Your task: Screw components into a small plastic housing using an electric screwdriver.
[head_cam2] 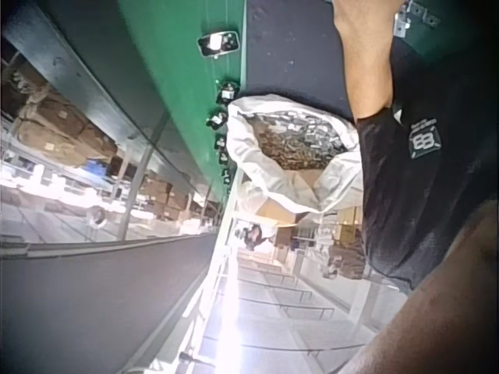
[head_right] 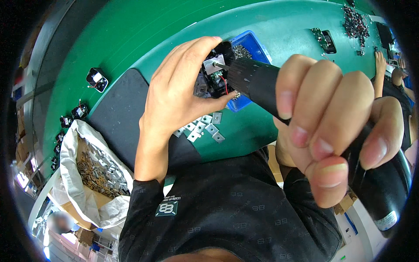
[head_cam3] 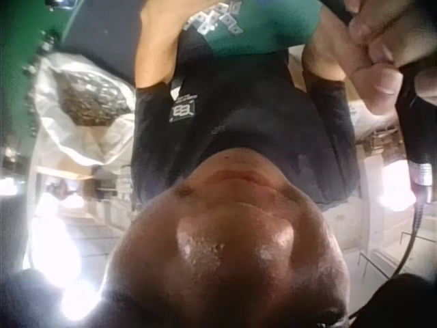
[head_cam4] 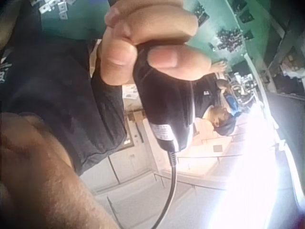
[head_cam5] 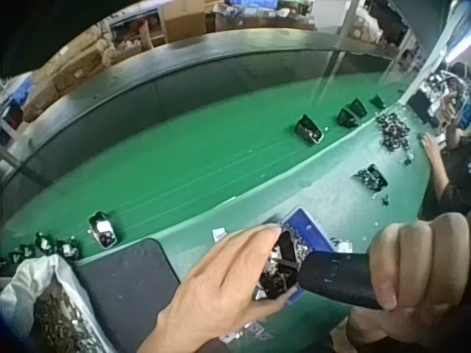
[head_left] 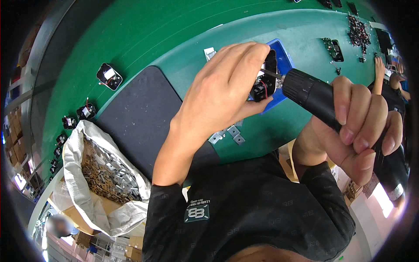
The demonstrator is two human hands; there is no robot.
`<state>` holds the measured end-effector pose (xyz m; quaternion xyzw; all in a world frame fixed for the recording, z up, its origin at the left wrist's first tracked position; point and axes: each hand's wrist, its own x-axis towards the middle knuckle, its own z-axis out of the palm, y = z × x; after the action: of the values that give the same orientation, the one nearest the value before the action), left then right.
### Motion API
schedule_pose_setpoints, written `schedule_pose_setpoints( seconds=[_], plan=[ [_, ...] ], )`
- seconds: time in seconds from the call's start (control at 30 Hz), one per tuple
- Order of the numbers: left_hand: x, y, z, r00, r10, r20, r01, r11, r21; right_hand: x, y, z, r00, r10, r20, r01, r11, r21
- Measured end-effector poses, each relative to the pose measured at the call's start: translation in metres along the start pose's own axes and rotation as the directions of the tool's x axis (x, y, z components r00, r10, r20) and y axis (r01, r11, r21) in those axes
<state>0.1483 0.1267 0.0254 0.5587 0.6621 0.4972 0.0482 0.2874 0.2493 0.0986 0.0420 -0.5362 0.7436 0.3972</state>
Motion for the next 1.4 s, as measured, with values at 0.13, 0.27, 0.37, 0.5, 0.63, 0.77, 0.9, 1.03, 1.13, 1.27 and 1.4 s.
schedule_pose_setpoints(
  seconds=[0.13,0.27,0.37,0.5,0.63,0.77,0.9,1.03,1.13,1.27,1.4],
  plan=[
    [-0.002,0.001,-0.001,1.0,-0.018,0.013,0.018,1.0,0.003,0.003,-0.001,-0.004,0.996,0.064,0.066,-0.061,0.997,-0.05],
    [-0.003,-0.003,0.002,0.998,-0.044,0.039,0.045,0.999,-0.027,-0.004,0.012,-0.006,0.996,-0.014,0.091,0.015,1.0,-0.017],
    [0.004,-0.005,0.001,0.999,-0.02,0.037,0.022,0.998,-0.052,-0.003,0.02,-0.007,0.973,-0.205,0.106,0.193,0.975,0.115],
    [0.02,-0.024,-0.027,0.996,-0.056,0.072,0.025,0.926,0.376,-0.005,0.004,-0.007,0.951,-0.294,-0.093,0.306,0.936,0.176],
    [0.006,-0.106,-0.051,0.967,-0.203,-0.153,0.25,0.862,0.441,-0.002,0.002,-0.027,0.985,-0.116,-0.125,0.101,0.987,-0.124],
    [-0.006,-0.135,-0.064,0.91,-0.398,-0.113,0.409,0.823,0.395,-0.008,0.042,-0.046,0.986,-0.142,-0.086,0.122,0.972,-0.199],
    [-0.011,-0.125,-0.068,0.942,-0.318,-0.112,0.335,0.85,0.407,-0.009,0.067,-0.054,0.983,-0.135,-0.122,0.106,0.97,-0.219],
    [-0.008,-0.081,-0.056,0.976,-0.116,-0.182,0.193,0.846,0.496,-0.007,0.079,-0.059,0.985,-0.129,-0.114,0.096,0.962,-0.254],
    [-0.015,-0.062,-0.04,0.99,-0.142,0.002,0.129,0.906,0.402,-0.005,0.087,-0.061,0.985,-0.14,-0.102,0.105,0.952,-0.286],
    [-0.023,-0.062,-0.022,0.967,-0.188,0.174,0.127,0.942,0.309,-0.005,0.081,-0.06,0.985,-0.139,-0.097,0.109,0.957,-0.268],
    [-0.023,-0.067,-0.019,0.949,-0.184,0.256,0.105,0.95,0.293,-0.003,0.049,-0.056,0.984,-0.111,-0.14,0.094,0.988,-0.125]
  ],
)
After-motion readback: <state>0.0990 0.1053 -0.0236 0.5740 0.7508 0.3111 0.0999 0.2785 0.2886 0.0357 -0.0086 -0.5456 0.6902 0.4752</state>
